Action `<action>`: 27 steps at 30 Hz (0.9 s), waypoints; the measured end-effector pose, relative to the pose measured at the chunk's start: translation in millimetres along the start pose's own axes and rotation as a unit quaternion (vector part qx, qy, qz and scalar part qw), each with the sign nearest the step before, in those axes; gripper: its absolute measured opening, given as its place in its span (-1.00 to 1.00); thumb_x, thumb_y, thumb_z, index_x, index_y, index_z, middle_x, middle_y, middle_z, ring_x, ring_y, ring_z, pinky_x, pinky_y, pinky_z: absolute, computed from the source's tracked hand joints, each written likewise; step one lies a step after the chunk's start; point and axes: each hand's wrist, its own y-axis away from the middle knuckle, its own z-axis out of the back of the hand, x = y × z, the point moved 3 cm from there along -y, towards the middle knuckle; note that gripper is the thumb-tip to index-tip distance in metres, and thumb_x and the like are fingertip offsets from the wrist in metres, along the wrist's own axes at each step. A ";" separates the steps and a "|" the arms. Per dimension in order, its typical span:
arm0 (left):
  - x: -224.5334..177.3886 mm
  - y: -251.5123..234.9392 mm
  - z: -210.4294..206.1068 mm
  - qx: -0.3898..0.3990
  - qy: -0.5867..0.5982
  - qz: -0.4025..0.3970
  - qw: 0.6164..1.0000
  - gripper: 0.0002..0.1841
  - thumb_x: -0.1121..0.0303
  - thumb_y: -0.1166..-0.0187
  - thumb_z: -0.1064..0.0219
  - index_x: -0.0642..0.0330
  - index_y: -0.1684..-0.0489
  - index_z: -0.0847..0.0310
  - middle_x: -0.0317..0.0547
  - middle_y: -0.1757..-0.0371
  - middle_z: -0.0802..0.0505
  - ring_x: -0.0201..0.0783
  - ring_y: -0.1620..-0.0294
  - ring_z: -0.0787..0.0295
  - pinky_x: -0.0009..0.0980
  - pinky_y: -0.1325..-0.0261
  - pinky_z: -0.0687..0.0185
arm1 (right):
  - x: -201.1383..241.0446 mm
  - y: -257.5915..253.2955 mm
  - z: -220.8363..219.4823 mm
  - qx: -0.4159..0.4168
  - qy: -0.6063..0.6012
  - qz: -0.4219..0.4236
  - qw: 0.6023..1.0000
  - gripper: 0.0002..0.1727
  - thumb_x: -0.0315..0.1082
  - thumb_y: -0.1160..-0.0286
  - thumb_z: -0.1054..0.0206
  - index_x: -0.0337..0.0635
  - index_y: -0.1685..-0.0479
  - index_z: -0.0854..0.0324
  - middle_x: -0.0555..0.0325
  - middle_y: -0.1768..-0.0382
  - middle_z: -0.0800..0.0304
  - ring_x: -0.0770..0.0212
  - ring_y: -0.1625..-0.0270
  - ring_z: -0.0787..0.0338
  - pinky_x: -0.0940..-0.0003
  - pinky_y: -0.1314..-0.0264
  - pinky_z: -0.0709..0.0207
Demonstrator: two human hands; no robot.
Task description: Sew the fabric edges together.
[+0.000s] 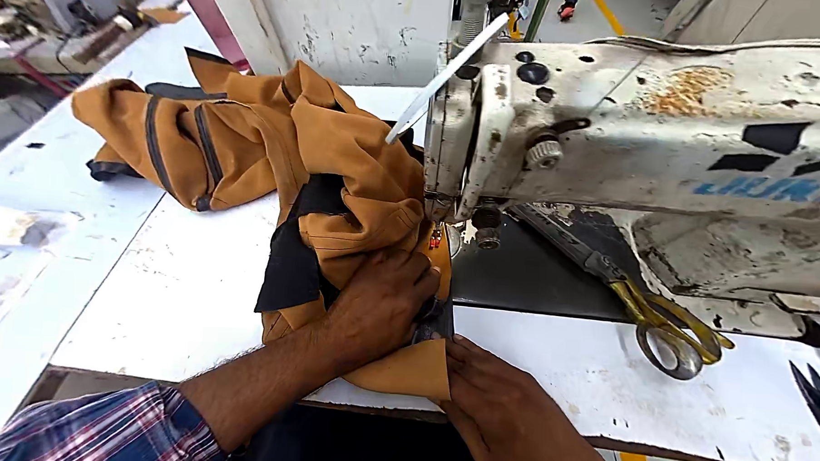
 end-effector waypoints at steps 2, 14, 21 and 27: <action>5.7 -2.4 -0.2 0.006 0.015 0.003 1.000 -0.53 0.25 -0.31 -0.39 0.09 -0.26 -0.76 -0.01 -0.23 -0.80 0.04 -0.22 -0.75 0.02 -0.13 -0.67 | -1.8 -3.7 -0.5 0.005 -0.008 -0.010 1.000 -0.64 -0.16 -0.82 -0.10 -0.12 -0.15 -0.78 0.15 -0.32 -0.85 0.21 -0.58 -0.66 0.27 -0.74 -0.40; 38.1 -19.7 -3.4 -0.004 0.051 -0.060 0.997 -0.56 0.19 -0.36 -0.35 0.06 -0.22 -0.77 0.01 -0.16 -0.81 0.06 -0.23 -0.74 0.04 -0.21 -0.63 | -7.2 -15.3 -8.7 0.004 0.000 -0.047 0.999 -0.55 -0.02 -0.84 -0.06 -0.08 -0.28 -0.74 0.19 -0.42 -0.78 0.27 -0.66 -0.56 0.26 -0.82 -0.28; 30.2 -23.6 20.1 0.104 0.032 -0.060 0.992 -0.48 0.23 -0.32 -0.49 0.11 -0.33 -0.70 0.02 -0.31 -0.76 0.08 -0.36 -0.68 0.12 -0.36 -0.55 | -0.7 -26.9 7.3 0.052 -0.093 -0.189 0.976 -0.30 0.39 -0.52 -0.24 0.01 -0.28 -0.74 0.36 -0.27 -0.85 0.43 -0.52 -0.66 0.21 -0.70 -0.47; 32.2 5.2 77.8 0.080 -0.011 -0.087 0.993 -0.25 0.34 -0.31 -0.47 0.27 -0.63 -0.36 0.11 -0.36 -0.74 0.13 -0.40 -0.68 0.12 -0.48 -0.52 | 28.2 -73.1 36.7 0.163 -0.151 -0.245 0.944 -0.33 0.46 -0.44 -0.25 0.23 -0.33 -0.70 0.43 0.33 -0.80 0.47 0.30 -0.77 0.35 0.27 -0.68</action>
